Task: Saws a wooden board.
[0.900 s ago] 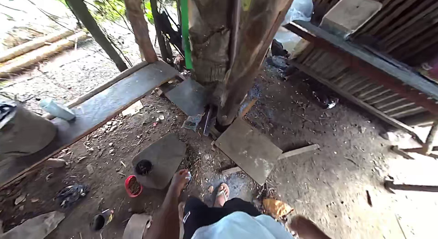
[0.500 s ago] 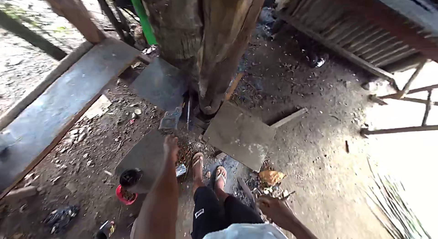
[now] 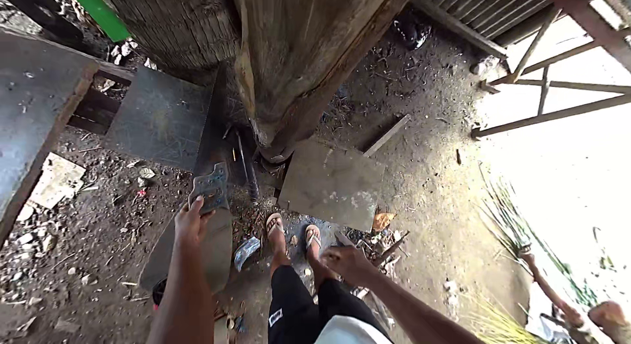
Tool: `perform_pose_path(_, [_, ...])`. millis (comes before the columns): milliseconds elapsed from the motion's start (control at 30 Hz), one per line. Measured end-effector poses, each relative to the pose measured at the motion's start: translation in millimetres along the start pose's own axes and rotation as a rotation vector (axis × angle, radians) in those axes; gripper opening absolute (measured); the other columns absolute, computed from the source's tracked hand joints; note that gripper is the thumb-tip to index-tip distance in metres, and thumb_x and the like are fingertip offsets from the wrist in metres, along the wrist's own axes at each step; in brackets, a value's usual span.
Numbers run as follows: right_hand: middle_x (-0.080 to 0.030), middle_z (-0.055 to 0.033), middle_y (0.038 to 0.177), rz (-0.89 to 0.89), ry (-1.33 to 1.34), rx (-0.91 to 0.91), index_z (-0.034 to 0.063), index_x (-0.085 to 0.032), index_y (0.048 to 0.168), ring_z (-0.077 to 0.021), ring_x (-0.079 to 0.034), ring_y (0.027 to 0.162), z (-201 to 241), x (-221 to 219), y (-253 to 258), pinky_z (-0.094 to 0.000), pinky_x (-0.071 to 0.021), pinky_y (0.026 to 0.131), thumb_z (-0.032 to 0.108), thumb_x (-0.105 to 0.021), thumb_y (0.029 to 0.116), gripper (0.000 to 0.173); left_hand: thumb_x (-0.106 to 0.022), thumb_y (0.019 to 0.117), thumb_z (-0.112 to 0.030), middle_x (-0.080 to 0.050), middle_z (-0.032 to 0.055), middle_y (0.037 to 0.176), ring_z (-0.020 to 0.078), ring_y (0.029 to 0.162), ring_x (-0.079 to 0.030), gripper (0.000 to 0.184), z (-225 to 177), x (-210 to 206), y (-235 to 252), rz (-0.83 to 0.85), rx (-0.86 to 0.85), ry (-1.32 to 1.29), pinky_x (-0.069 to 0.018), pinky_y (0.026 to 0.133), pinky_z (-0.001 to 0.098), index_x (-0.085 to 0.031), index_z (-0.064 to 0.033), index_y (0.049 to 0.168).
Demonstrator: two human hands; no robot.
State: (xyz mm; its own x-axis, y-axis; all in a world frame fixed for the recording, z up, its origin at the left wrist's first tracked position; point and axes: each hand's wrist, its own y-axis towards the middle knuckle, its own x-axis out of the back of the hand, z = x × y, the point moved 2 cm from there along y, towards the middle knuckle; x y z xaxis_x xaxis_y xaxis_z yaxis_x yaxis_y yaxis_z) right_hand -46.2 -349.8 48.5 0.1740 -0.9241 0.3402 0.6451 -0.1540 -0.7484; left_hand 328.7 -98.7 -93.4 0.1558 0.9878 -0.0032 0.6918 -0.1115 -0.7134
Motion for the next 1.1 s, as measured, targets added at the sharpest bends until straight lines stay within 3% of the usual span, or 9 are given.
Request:
perform_pose_path(200, [-0.071, -0.0113, 0.122, -0.020, 0.141, 0.240, 0.0102, -0.060, 0.143, -0.0216, -0.070, 0.109, 94, -20, 67, -0.0434, -0.0545, 0.102, 0.045, -0.060, 0.1030, 0.053, -0.047, 0.1090, -0.025, -0.064, 0.0117, 0.117, 0.0183, 0.099, -0.069, 0.044, 27, -9, -127, 0.008, -0.091, -0.190, -0.0616, 0.086, 0.0381, -0.038, -0.0015, 0.146])
perform_pose_path(300, [-0.065, -0.0132, 0.137, 0.050, 0.307, 0.197, 0.0094, -0.044, 0.156, -0.0237, -0.065, 0.122, 120, -26, 69, -0.0457, -0.0515, 0.109, 0.055, -0.066, 0.0967, 0.078, -0.074, 0.0920, -0.045, -0.068, 0.0090, 0.111, 0.0199, 0.096, -0.071, 0.071, 60, -34, -207, 0.185, -0.040, -0.341, -0.0628, 0.088, 0.0417, -0.041, -0.0055, 0.140])
perform_pose_path(400, [-0.072, -0.0125, 0.114, -0.022, 0.353, 0.147, 0.0065, -0.063, 0.132, -0.0229, -0.070, 0.107, 117, -28, 49, -0.0490, -0.0552, 0.098, 0.054, -0.073, 0.0913, 0.064, -0.087, 0.0793, -0.045, -0.072, 0.0133, 0.111, 0.0283, 0.094, -0.074, 0.077, 99, -64, -272, 0.352, 0.140, -0.451, -0.0633, 0.086, 0.0491, -0.049, -0.0095, 0.135])
perform_pose_path(467, [-0.073, -0.0118, 0.107, -0.031, 0.311, 0.137, 0.0067, -0.066, 0.127, -0.0224, -0.071, 0.101, 90, -23, 25, -0.0490, -0.0568, 0.095, 0.053, -0.072, 0.0928, 0.058, -0.084, 0.0849, -0.039, -0.072, 0.0172, 0.113, 0.0326, 0.097, -0.074, 0.067, 130, -70, -290, 0.476, 0.201, -0.342, -0.0618, 0.088, 0.0531, -0.053, -0.0047, 0.133])
perform_pose_path(600, [-0.074, -0.0103, 0.100, -0.158, 0.119, 0.094, 0.0093, -0.071, 0.116, -0.0246, -0.071, 0.094, -6, 1, -42, -0.0521, -0.0572, 0.088, 0.054, -0.069, 0.0937, 0.050, -0.070, 0.0973, -0.024, -0.066, 0.0158, 0.133, 0.0268, 0.112, -0.070, 0.056, 183, -56, -281, 0.913, 0.177, 0.667, -0.0585, 0.099, 0.0459, -0.053, -0.0029, 0.146])
perform_pose_path(667, [-0.075, -0.0078, 0.101, -0.256, -0.009, 0.037, 0.0150, -0.073, 0.116, -0.0250, -0.072, 0.094, -70, 15, -87, -0.0546, -0.0578, 0.087, 0.059, -0.068, 0.0927, 0.050, -0.063, 0.1027, -0.032, -0.070, 0.0120, 0.130, 0.0240, 0.115, -0.070, 0.042, 189, -47, -257, 0.873, 0.055, 1.063, -0.0546, 0.105, 0.0478, -0.064, -0.0087, 0.138])
perform_pose_path(767, [-0.076, -0.0071, 0.101, -0.340, -0.041, -0.132, 0.0221, -0.074, 0.122, -0.0264, -0.073, 0.092, -162, 15, -171, -0.0574, -0.0574, 0.086, 0.058, -0.071, 0.0903, 0.048, -0.050, 0.1080, -0.030, -0.070, 0.0152, 0.125, 0.0280, 0.116, -0.068, 0.039, 147, -66, -211, 0.567, -0.174, 1.145, -0.0531, 0.105, 0.0524, -0.065, -0.0051, 0.134])
perform_pose_path(867, [-0.077, -0.0112, 0.095, -0.496, 0.113, -0.324, 0.0186, -0.075, 0.123, -0.0289, -0.074, 0.087, -224, -11, -254, -0.0592, -0.0571, 0.083, 0.045, -0.078, 0.0881, 0.044, -0.044, 0.1104, -0.031, -0.066, 0.0172, 0.133, 0.0313, 0.125, -0.063, 0.042, 79, -146, -167, 0.461, -0.349, 1.157, -0.0476, 0.110, 0.0554, -0.061, -0.0048, 0.139])
perform_pose_path(1100, [-0.074, -0.0237, 0.104, -0.683, 0.449, -0.795, 0.0004, -0.071, 0.121, -0.0401, -0.072, 0.098, -244, -120, -349, -0.0657, -0.0534, 0.091, 0.044, -0.074, 0.0922, 0.052, -0.046, 0.1077, -0.049, -0.055, 0.0279, 0.145, 0.0427, 0.136, -0.053, 0.070, 43, -278, -65, 0.307, -0.333, 1.457, -0.0405, 0.114, 0.0598, -0.034, -0.0027, 0.159])
